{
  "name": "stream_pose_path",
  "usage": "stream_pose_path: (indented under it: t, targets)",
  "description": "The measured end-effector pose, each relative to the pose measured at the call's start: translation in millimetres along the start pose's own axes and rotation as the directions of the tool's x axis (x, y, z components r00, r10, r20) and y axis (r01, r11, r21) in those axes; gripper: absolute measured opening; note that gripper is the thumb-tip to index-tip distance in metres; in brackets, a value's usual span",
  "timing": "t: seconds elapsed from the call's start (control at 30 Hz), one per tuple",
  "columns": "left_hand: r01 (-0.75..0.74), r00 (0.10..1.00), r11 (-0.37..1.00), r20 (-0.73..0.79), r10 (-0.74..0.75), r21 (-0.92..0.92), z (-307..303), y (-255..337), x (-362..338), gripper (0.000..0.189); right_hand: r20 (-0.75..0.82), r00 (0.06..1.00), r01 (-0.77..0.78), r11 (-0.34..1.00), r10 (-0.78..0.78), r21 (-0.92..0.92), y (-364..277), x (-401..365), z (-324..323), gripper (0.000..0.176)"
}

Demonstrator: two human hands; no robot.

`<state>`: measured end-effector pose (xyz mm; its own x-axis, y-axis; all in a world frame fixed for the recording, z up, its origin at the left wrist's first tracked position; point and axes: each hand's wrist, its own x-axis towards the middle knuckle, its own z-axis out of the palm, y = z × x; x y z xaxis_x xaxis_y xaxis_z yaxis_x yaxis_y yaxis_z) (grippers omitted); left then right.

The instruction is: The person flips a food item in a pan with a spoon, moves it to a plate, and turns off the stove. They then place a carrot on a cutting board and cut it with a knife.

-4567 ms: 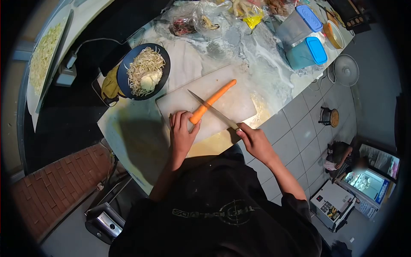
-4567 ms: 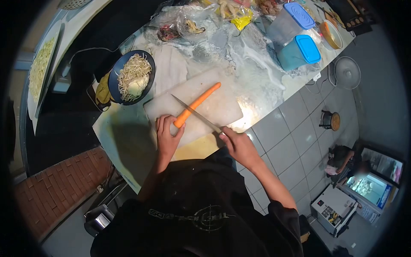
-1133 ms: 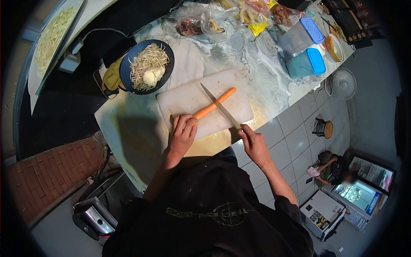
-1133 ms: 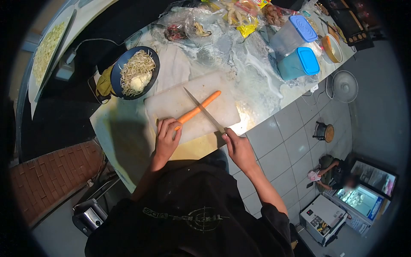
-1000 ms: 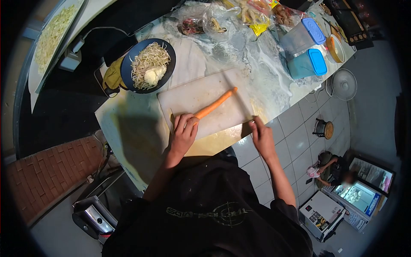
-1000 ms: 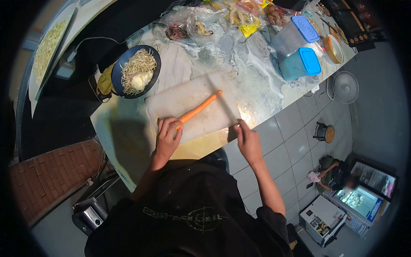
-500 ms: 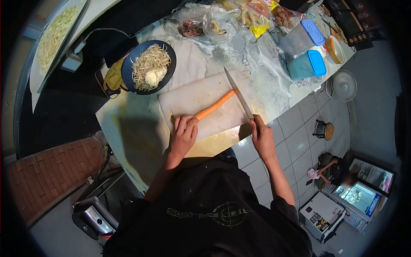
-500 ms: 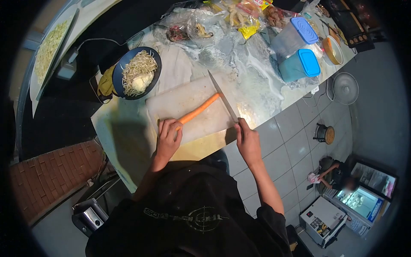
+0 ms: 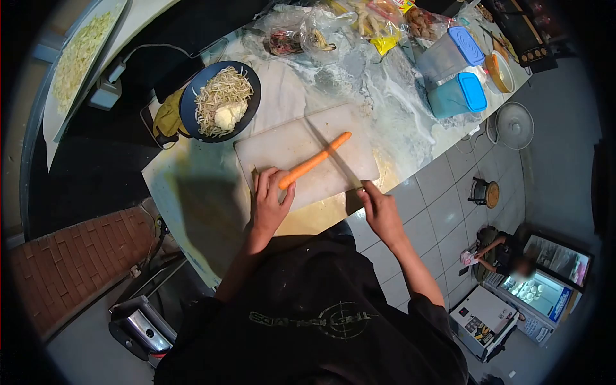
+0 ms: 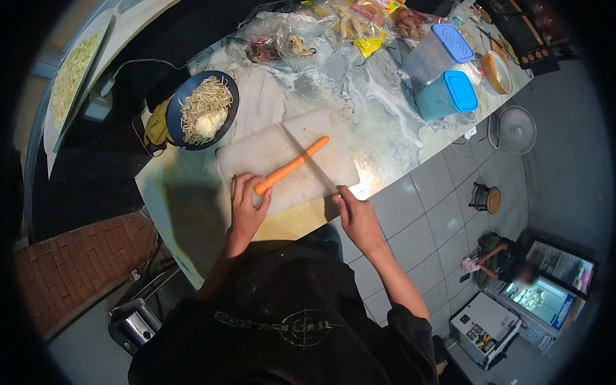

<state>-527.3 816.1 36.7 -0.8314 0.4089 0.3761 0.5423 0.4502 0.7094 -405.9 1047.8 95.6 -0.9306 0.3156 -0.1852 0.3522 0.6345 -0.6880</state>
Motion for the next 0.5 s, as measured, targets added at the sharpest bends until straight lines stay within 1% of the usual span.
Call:
stream_pose_path:
  t: [0.07, 0.1, 0.13, 0.17, 0.23, 0.3, 0.37, 0.4, 0.43, 0.5]
  targets:
    - [-0.013, 1.000, 0.997, 0.021, 0.012, 0.080, -2, -1, 2, 0.029, -0.009, 1.000, -0.009, 1.000, 0.009, -0.008, 8, 1, 3, 0.020]
    - [-0.010, 1.000, 0.997, 0.019, 0.009, 0.082, -2, -2, 1, 0.029, -0.016, 1.000, -0.017, 1.000, 0.016, -0.015, 10, 2, 3, 0.020]
    - [-0.003, 1.000, 0.998, 0.016, 0.002, 0.063, -1, -3, -1, 0.029, -0.061, 0.996, -0.068, 0.997, 0.071, 0.037, 10, 6, 1, 0.021]
    - [0.002, 1.000, 0.999, 0.014, -0.002, 0.041, 0, -4, -2, 0.030, -0.059, 0.996, -0.067, 0.997, 0.070, 0.037, 12, 9, -2, 0.021]
    - [-0.007, 1.000, 0.999, 0.016, 0.006, 0.049, 0, 0, -2, 0.030, -0.157, 0.982, -0.117, 0.991, 0.106, -0.059, 14, 14, -10, 0.021]
    - [-0.015, 1.000, 0.998, 0.020, 0.014, 0.057, -2, 2, -3, 0.030, -0.170, 0.981, -0.102, 0.993, 0.091, -0.055, 7, 8, -8, 0.020]
    - [-0.113, 0.993, 0.989, 0.040, 0.110, 0.097, -3, 3, -3, 0.028, -0.081, 0.997, -0.006, 1.000, 0.006, 0.001, -1, -1, -2, 0.018]
    - [-0.114, 0.993, 0.989, 0.043, 0.110, 0.095, -4, 4, -3, 0.028, -0.019, 1.000, -0.006, 1.000, 0.006, 0.014, -5, -4, 0, 0.018]
    - [-0.101, 0.994, 0.988, 0.055, 0.095, 0.116, -5, 5, -2, 0.028, -0.019, 1.000, -0.008, 1.000, 0.008, 0.014, -3, -4, 1, 0.018]
    - [-0.088, 0.995, 0.986, 0.068, 0.079, 0.142, -7, 6, -1, 0.027, 0.036, 0.998, -0.043, 0.999, 0.045, -0.033, 0, -2, 4, 0.019]
